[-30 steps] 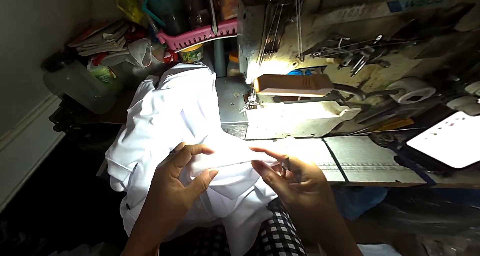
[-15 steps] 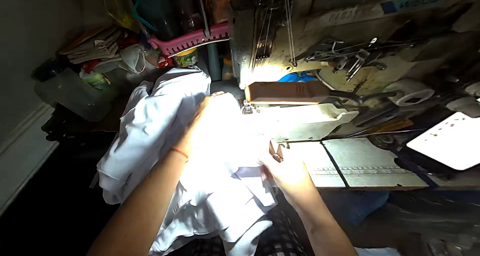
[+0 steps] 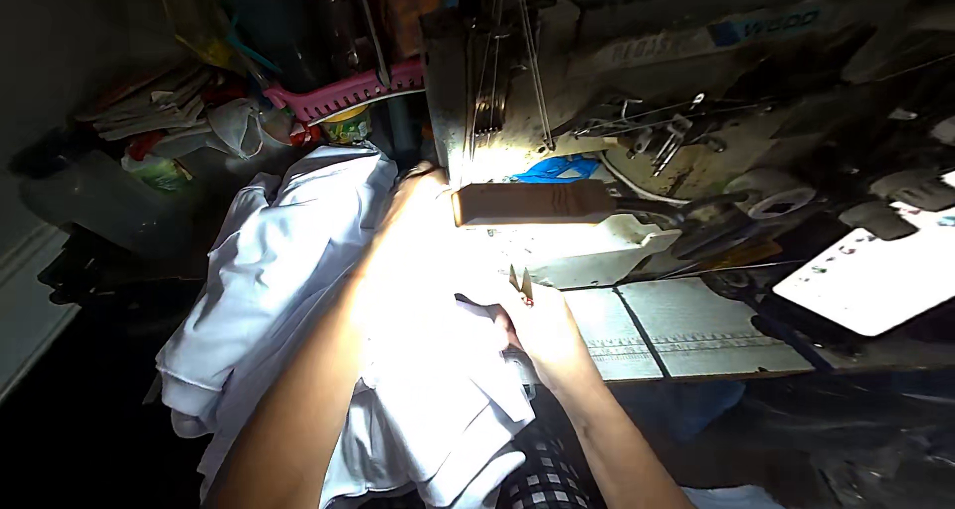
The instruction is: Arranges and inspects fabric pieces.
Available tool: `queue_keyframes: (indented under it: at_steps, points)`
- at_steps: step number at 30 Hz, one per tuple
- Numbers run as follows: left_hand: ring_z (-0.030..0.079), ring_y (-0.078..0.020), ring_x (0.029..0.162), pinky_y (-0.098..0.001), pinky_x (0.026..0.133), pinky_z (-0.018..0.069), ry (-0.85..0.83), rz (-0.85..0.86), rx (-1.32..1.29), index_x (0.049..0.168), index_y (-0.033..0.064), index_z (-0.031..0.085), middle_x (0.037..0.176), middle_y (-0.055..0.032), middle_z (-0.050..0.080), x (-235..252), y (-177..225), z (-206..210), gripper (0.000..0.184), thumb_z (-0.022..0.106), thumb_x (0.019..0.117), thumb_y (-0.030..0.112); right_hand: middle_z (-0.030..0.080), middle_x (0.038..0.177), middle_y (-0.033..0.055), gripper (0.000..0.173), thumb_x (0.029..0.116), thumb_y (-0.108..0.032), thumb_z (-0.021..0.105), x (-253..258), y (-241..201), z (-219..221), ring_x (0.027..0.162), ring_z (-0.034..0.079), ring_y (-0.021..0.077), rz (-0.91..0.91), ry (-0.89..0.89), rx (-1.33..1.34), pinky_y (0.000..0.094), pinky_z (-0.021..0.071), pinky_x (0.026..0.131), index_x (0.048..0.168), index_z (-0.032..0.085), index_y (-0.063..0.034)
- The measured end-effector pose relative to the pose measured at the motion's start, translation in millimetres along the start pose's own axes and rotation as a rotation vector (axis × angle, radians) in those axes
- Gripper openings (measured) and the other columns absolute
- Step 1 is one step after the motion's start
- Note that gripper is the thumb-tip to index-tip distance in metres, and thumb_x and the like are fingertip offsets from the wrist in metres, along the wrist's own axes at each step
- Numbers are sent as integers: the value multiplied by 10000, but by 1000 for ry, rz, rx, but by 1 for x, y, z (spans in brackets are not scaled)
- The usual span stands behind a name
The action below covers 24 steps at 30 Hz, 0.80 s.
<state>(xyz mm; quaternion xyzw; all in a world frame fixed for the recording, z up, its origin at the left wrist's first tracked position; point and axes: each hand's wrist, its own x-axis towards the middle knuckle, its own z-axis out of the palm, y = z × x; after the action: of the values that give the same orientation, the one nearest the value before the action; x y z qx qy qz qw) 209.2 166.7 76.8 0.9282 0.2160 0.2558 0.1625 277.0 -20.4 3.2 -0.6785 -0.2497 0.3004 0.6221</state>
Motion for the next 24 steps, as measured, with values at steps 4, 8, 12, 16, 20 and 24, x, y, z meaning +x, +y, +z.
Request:
queue_keyframes:
  at_steps: [4,8,12,16,20,24]
  points:
    - [667,-302,985,-516,816,559,93,-142,116,1103,38,640,1142,-154,653,-86,2,-43,201,693,912,3,610,798,-30,212,986,-162,620,-6,1,-13,572,523,-6,-480,218,-227,163,466,511,1162,668,-53]
    - [580,-227,635,-437,569,508,60,-339,90,1063,57,624,866,-110,602,-144,-16,-27,146,682,941,113,607,1215,129,271,904,-279,746,-3,-5,-7,924,668,202,-604,101,-580,407,588,723,1111,727,-105]
    - [583,-209,712,-356,622,520,436,-203,116,1038,1,609,936,-141,593,-121,-20,-26,80,602,968,39,608,727,-24,43,956,-117,628,-13,-13,3,578,549,21,-313,-243,48,178,462,531,935,653,-89]
    - [647,-394,935,-538,795,549,291,-186,135,1096,-35,627,1107,-244,604,-115,-45,3,130,567,984,-11,468,525,-20,164,1037,-198,560,-11,-17,-10,402,415,13,139,-480,496,150,377,415,907,609,-112]
    - [644,-403,982,-567,850,537,218,-212,137,1070,-60,641,1111,-247,613,-112,-36,-5,110,588,984,-17,464,524,-46,231,1060,-164,501,3,-14,-17,396,391,-2,190,-480,579,150,362,401,861,592,-89]
    - [627,-449,1022,-625,889,501,193,-57,101,1069,-85,646,1054,-269,640,-116,-59,-7,191,523,954,5,545,516,-27,189,991,-76,580,-1,-10,-12,387,456,12,149,-540,658,158,377,375,815,647,-58]
